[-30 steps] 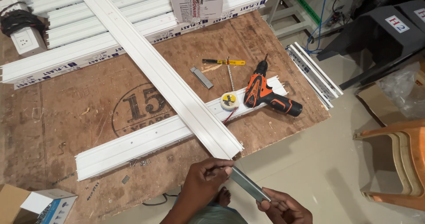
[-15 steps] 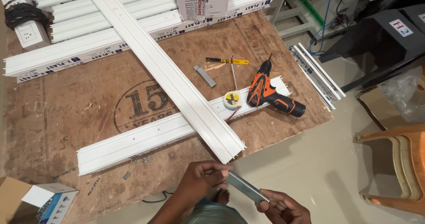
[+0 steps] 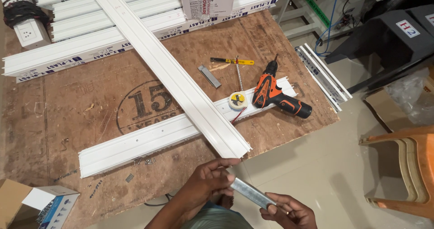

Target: Measure, mark, and screw together plastic window frame components using a power drill and measuring tape.

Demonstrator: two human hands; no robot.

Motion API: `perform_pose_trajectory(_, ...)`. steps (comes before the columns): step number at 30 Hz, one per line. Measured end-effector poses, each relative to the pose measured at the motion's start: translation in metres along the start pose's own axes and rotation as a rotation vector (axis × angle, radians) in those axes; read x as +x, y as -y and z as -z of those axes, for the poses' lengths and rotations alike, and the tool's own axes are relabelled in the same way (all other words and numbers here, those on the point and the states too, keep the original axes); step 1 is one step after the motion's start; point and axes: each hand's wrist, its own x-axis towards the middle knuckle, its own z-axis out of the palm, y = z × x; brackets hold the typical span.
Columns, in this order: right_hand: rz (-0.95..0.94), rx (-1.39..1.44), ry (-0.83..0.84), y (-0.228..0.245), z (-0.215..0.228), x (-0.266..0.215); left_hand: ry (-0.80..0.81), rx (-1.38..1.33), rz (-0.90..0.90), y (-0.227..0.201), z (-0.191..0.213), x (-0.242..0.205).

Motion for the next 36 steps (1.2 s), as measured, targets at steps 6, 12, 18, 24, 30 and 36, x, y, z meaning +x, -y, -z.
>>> perform_pose_trajectory(6,-0.062,0.049,-0.044,-0.004,0.004,0.003,-0.124,0.028,-0.022,0.002,-0.007,0.001)
perform_pose_trajectory(12,-0.086,0.098,0.067,-0.016,0.015,0.008,-0.127,0.089,-0.094,0.010,-0.001,0.005)
perform_pose_trajectory(18,-0.068,0.201,0.161,-0.036,0.026,0.017,-0.077,0.049,-0.114,0.009,0.005,0.006)
perform_pose_trajectory(24,0.052,0.331,0.251,-0.045,0.028,0.017,-0.098,-0.058,-0.121,0.014,0.006,0.009)
perform_pose_trajectory(30,-0.020,0.363,0.184,-0.009,0.006,0.004,-0.121,-0.009,-0.285,0.024,0.013,0.017)
perform_pose_trajectory(36,0.060,0.387,0.230,0.000,0.001,0.004,-0.205,0.001,-0.267,0.021,0.012,0.013)
